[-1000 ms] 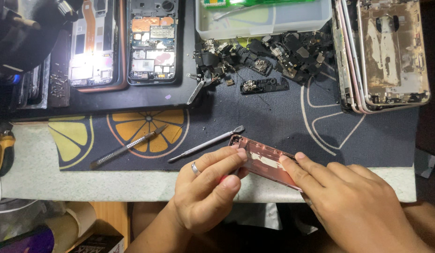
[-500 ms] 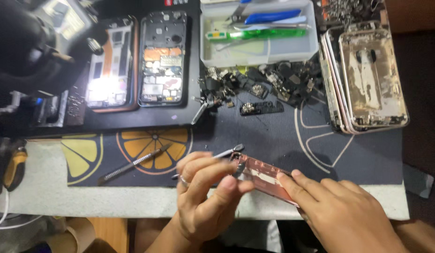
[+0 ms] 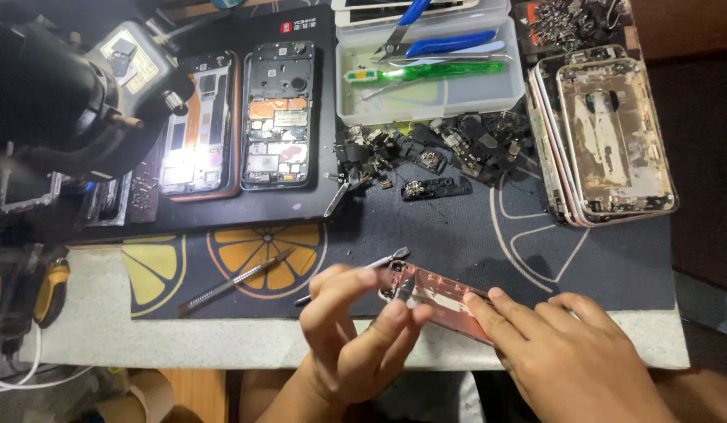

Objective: The person disassembles a pink smartphone using a precision knife, tweezers, and a screwdriver. They remove small internal components and place them on the work mat. The person continues to pry and unscrew parts of the phone's frame.

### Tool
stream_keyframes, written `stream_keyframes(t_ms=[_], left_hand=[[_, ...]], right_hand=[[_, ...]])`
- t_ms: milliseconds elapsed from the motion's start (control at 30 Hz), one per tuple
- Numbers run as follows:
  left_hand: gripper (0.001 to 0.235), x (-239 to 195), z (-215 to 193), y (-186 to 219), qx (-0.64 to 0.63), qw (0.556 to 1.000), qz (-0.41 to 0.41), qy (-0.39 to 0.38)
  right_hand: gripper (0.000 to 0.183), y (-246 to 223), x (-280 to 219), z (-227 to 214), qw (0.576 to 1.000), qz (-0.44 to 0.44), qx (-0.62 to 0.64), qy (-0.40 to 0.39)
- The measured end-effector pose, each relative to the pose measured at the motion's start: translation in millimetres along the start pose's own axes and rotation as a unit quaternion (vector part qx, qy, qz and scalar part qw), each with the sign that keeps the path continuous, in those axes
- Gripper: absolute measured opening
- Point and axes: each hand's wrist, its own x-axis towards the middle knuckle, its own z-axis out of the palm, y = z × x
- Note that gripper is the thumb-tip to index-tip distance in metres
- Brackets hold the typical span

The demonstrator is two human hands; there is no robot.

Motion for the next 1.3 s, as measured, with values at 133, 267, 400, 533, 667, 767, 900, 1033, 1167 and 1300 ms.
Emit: stream_keyframes(t_ms=[133,267,400,533,667,767,900,1033,1167,1300], left_hand=[[0.047,6.2,3.1,-1.0,-0.035,0.999,0.038,-0.015],[0.049,4.3,4.3,3.2,-0.023,1.000,0.007,-0.016],[0.052,0.0,4.1,3.6,0.031,0.999,-0.011,-0.010],[0.047,-5.2,2.3,3.2,-0.055,0.997,-0.044,-0.006],[0.051,-7.6,0.0,1.0,0.020,1.000,-0.002,-0.004],[0.052,-4.7,0.0,-2.5,-0.028,1.000,0.003,-0.013],[0.055,-2.6,0.1,-1.3,-0.003,1.000,0.016,-0.011],[0.056,1.2,0.4,-3.8,0.007,0.999,0.045,-0.004],[0.057,-0.5,-0.5,-4.4,-0.021,0.999,0.020,-0.014],[0.058,-2.4,0.7,-5.0,-0.019,1.000,0.018,-0.010]], right_hand=[[0.061,-2.4,1.4,-0.7,1.000,0.012,0.001,-0.023],[0.058,-6.7,3.8,-0.5,1.000,0.008,0.001,-0.016],[0.059,-7.4,4.8,-2.2,1.000,0.005,-0.005,-0.001],[0.058,-6.6,5.3,-2.7,1.000,-0.001,0.001,0.013],[0.060,-4.9,4.6,-1.4,1.000,-0.001,0.012,0.012],[0.059,-3.9,5.0,0.4,1.000,0.003,0.015,0.010],[0.057,-4.9,1.7,2.7,1.000,0.013,0.018,0.000],[0.071,-2.4,1.3,2.4,0.999,0.009,0.024,-0.024],[0.074,-4.6,4.9,-0.1,0.998,0.026,0.038,-0.036],[0.072,-9.4,11.6,-7.4,0.994,0.051,0.075,-0.061]])
